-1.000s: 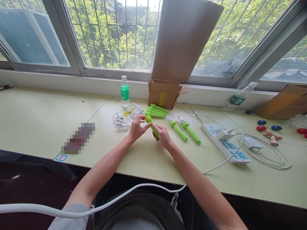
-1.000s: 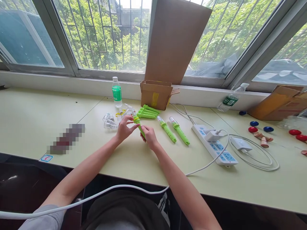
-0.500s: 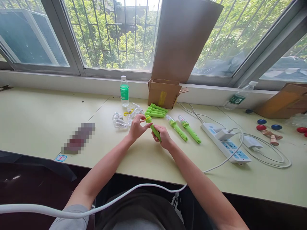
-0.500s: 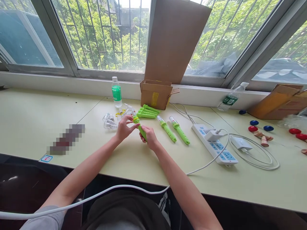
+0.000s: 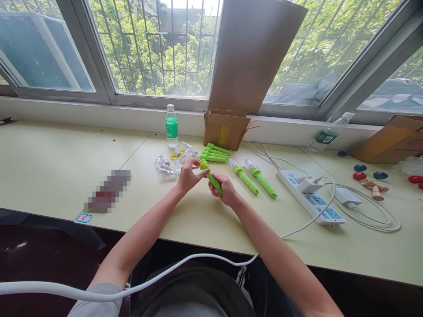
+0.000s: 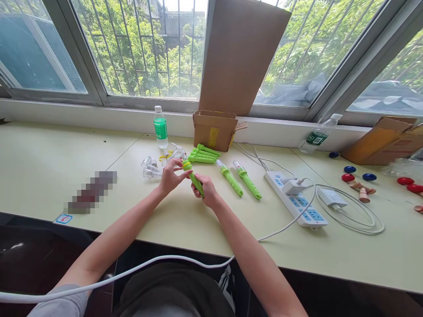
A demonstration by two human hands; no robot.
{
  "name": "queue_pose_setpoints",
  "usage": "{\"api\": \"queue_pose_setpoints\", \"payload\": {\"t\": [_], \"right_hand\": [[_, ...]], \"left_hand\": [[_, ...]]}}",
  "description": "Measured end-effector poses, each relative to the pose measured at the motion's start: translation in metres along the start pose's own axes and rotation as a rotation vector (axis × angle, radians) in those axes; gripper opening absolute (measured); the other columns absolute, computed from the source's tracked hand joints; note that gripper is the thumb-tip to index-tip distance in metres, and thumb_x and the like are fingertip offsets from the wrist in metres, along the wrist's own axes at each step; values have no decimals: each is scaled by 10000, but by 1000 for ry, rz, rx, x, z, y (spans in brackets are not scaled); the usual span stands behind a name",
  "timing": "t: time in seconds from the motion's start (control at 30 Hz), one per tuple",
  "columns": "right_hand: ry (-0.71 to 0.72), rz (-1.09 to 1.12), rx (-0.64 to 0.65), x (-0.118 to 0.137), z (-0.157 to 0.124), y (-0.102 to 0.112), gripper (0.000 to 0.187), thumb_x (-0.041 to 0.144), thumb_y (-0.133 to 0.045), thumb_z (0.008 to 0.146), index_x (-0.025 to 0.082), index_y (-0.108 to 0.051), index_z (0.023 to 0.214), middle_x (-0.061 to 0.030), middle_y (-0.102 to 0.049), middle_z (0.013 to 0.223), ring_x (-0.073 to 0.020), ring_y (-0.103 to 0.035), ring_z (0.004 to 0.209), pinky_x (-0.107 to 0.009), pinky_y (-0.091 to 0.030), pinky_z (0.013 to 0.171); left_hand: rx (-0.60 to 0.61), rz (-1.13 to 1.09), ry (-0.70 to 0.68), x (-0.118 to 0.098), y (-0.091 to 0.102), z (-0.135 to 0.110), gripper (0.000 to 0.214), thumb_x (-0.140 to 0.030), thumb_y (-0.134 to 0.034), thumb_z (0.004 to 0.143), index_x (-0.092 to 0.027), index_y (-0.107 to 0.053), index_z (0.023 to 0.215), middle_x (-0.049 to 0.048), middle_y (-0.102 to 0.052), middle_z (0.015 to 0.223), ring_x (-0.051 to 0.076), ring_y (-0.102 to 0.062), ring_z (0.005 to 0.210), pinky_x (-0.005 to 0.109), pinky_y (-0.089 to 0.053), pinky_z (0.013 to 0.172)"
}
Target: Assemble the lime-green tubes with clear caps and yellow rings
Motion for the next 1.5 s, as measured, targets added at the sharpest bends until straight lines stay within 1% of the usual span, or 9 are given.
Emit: {"api": "queue_pose_setpoints", "payload": {"t": [0.17, 0.3, 0.43, 0.63, 0.77, 0.93, 1.13, 1.27, 1.5], "right_hand": [[-7, 26, 51, 2, -3, -6, 290, 437, -574, 745, 172, -577, 861, 26, -490, 527, -62, -306, 373, -209, -141, 363], [-11, 12, 68, 3, -5, -6, 302, 414, -613, 737, 173, -580, 915, 39, -466, 532, -57, -290, 385, -203, -135, 367], [-24, 16, 75, 2, -5, -6, 310, 413, -616, 737, 170, -582, 928, 37, -461, 539, -57, -287, 390, -203, -140, 365], [-20, 80, 128, 6, -7, -11, 258, 398, -596, 758, 178, -577, 891, 40, -439, 530, -55, -270, 394, -198, -118, 363], [-18, 105, 147, 8, -8, -13, 267, 393, -588, 763, 178, -579, 919, 43, -436, 524, -55, -264, 391, -194, -122, 359], [-27, 47, 116, 5, -6, -7, 333, 428, -577, 773, 167, -582, 979, 28, -488, 538, -58, -303, 381, -193, -168, 357], [16, -100, 7, 2, -3, -4, 398, 506, -561, 780, 169, -584, 991, -5, -543, 606, -101, -441, 438, -216, -278, 370], [54, -112, -60, 3, -3, -4, 389, 512, -551, 784, 166, -581, 961, 27, -468, 558, -80, -370, 395, -210, -229, 350], [1, -55, 37, 3, -5, -4, 372, 496, -501, 803, 162, -566, 954, 54, -389, 497, -76, -297, 369, -206, -188, 342]], "left_hand": [[-12, -22, 9, -1, 0, 0, 360, -427, -703, 708, -176, -500, 867, 33, -555, 920, 123, -601, 832, 311, -616, 704], [-2, -42, 18, 1, -1, 0, 350, -439, -689, 718, -172, -509, 855, 37, -558, 920, 124, -603, 832, 303, -618, 693], [16, -39, 21, 2, -2, 0, 335, -435, -684, 723, -166, -504, 809, 42, -562, 920, 138, -601, 880, 294, -618, 692], [-6, -53, 12, -1, -1, 0, 327, -407, -687, 731, -175, -512, 882, 42, -559, 919, 147, -600, 914, 310, -619, 713], [-8, -50, 9, -1, -1, 0, 316, -401, -681, 739, -175, -518, 888, 42, -561, 928, 140, -606, 886, 320, -617, 721], [-1, -11, 6, 0, -1, -1, 295, -403, -675, 746, -171, -531, 858, 48, -568, 945, 138, -606, 866, 316, -614, 712], [-29, 7, -8, -1, 1, -3, 299, -403, -678, 744, -178, -529, 873, 53, -560, 964, 149, -601, 899, 324, -613, 719], [-17, 1, -5, -1, -2, -4, 276, -382, -665, 761, -181, -533, 897, 50, -547, 959, 141, -596, 890, 313, -616, 708], [23, -12, 6, 0, -6, -5, 200, -343, -629, 799, -185, -538, 879, 45, -533, 960, 135, -596, 881, 322, -619, 717]]}}
Point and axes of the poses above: each hand's wrist, its own z-axis towards the middle knuckle, its own y-axis out of the back of the hand, x = y × z, the point moved 7 cm from there along z, towards the middle knuckle
